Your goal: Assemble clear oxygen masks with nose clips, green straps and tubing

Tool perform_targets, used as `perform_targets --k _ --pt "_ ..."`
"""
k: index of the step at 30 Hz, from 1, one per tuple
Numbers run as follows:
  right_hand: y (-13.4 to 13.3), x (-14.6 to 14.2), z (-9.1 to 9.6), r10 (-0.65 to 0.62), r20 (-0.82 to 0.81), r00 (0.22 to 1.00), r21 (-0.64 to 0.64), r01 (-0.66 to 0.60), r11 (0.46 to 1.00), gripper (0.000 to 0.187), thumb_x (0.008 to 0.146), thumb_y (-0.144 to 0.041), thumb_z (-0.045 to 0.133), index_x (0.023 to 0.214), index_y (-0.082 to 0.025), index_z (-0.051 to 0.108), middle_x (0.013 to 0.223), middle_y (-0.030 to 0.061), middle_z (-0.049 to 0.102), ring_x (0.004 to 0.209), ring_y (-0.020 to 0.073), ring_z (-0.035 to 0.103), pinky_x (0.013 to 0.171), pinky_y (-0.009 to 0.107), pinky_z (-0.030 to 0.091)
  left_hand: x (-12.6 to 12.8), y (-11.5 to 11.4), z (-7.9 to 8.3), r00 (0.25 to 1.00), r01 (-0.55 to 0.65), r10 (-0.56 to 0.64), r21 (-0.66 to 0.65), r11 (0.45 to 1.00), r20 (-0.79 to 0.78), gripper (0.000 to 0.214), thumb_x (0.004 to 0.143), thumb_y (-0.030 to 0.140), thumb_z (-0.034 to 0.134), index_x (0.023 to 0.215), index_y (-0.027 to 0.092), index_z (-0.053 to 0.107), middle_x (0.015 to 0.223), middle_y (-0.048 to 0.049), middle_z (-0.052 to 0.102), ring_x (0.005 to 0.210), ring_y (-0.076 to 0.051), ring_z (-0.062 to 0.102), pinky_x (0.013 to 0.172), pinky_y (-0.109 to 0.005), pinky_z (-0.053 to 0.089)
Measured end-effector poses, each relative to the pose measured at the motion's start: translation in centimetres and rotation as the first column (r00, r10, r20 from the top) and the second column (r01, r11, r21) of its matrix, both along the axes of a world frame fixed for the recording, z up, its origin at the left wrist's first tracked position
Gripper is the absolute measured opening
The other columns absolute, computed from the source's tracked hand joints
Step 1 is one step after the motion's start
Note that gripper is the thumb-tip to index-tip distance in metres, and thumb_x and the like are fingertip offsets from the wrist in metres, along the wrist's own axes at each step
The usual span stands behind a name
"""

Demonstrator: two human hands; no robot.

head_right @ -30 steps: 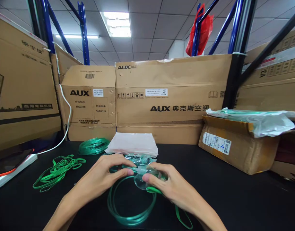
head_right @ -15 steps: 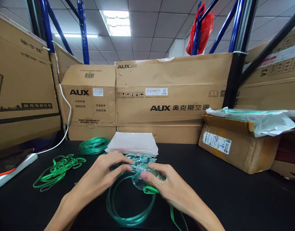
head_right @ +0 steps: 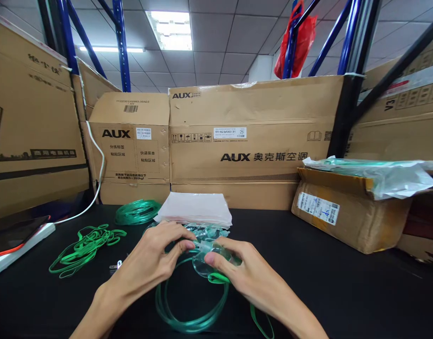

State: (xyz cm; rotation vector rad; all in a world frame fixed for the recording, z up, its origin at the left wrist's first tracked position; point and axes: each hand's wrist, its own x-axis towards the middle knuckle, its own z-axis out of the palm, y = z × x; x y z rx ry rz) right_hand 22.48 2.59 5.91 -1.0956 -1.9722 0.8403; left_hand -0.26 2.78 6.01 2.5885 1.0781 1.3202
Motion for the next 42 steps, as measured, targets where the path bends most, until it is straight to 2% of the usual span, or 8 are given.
perform_targets --k 8,10,13,18,24,32,36,42 --pt "0.4 -0.4 -0.3 0.026 0.085 0.996 0.029 -0.028 0.999 0.033 0.094 -0.056 0.06 0.101 -0.026 0.073 0.095 0.0021 0.074 0.105 0.0308 0.067 0.084 0.035 0.053 -0.2 0.2 0.0 0.998 -0.051 0.049 -0.045 0.998 -0.042 0.015 0.096 0.01 0.06 0.091 0.022 0.068 0.088 0.0044 0.072 0.086 -0.018 0.062 0.084 -0.031 0.042" --pt "0.4 -0.7 -0.3 -0.014 0.128 0.992 0.074 0.004 0.997 0.035 0.095 -0.057 0.058 0.105 -0.027 0.072 0.095 0.0023 0.075 0.107 0.0317 0.067 0.089 0.038 0.051 -0.2 0.2 0.0 0.997 -0.069 0.066 -0.074 0.995 -0.046 0.015 0.096 0.012 0.06 0.093 0.023 0.069 0.092 0.0045 0.074 0.09 -0.019 0.063 0.086 -0.032 0.042" --pt "0.3 -1.0 -0.2 -0.122 0.189 0.974 0.168 0.09 0.982 0.038 0.095 -0.06 0.057 0.113 -0.029 0.071 0.108 0.0034 0.076 0.109 0.0322 0.066 0.095 0.043 0.047 0.0 0.1 -0.1 0.994 -0.104 0.1 -0.122 0.987 -0.043 0.012 0.098 0.019 0.061 0.1 0.025 0.071 0.102 0.0052 0.076 0.097 -0.02 0.066 0.09 -0.033 0.042" --pt "0.0 -1.1 -0.4 -0.245 0.28 0.928 0.302 0.157 0.94 0.039 0.095 -0.06 0.056 0.112 -0.027 0.071 0.111 0.006 0.077 0.104 0.0324 0.068 0.091 0.045 0.05 -0.1 0.1 -0.2 0.985 -0.173 0.163 -0.228 0.958 -0.062 0.016 0.099 0.037 0.062 0.107 0.031 0.074 0.112 0.0058 0.076 0.108 -0.023 0.065 0.095 -0.035 0.042" --pt "-0.1 0.0 -1.1 -0.228 0.313 0.922 0.251 0.151 0.956 0.056 0.091 -0.065 0.058 0.132 -0.028 0.065 0.134 0.0071 0.068 0.127 0.0339 0.058 0.109 0.049 0.044 -0.9 -0.2 0.3 0.99 -0.135 0.11 -0.328 0.935 -0.092 0.016 0.099 0.038 0.062 0.105 0.033 0.076 0.108 0.0084 0.076 0.107 -0.02 0.065 0.093 -0.03 0.043" --pt "0.0 0.5 -0.9 -0.195 0.319 0.927 0.216 0.13 0.968 0.056 0.091 -0.066 0.058 0.131 -0.028 0.067 0.134 0.0061 0.069 0.128 0.0318 0.058 0.11 0.049 0.043 -0.6 -0.3 0.6 1.0 0.015 -0.018 -0.243 0.97 -0.011 0.016 0.099 0.022 0.063 0.101 0.027 0.078 0.09 0.0057 0.074 0.087 -0.014 0.066 0.08 -0.024 0.043" --pt "-0.1 0.0 -0.4 -0.2 0.285 0.938 0.211 0.142 0.967 0.053 0.091 -0.064 0.06 0.128 -0.027 0.069 0.13 0.0075 0.072 0.124 0.0337 0.061 0.107 0.05 0.045 -0.5 0.1 0.5 0.999 0.034 -0.034 -0.171 0.985 0.0 0.014 0.098 0.019 0.064 0.099 0.024 0.078 0.085 0.0041 0.071 0.083 -0.014 0.064 0.077 -0.024 0.042" --pt "-0.3 -0.4 0.3 -0.134 0.206 0.969 0.209 0.09 0.974 0.037 0.093 -0.056 0.061 0.113 -0.028 0.077 0.12 0.0053 0.077 0.114 0.0337 0.066 0.095 0.042 0.052 -0.4 0.3 0.2 0.999 0.039 -0.039 -0.077 0.996 0.0 0.016 0.097 0.013 0.064 0.098 0.023 0.077 0.084 0.003 0.071 0.082 -0.016 0.063 0.076 -0.027 0.042"
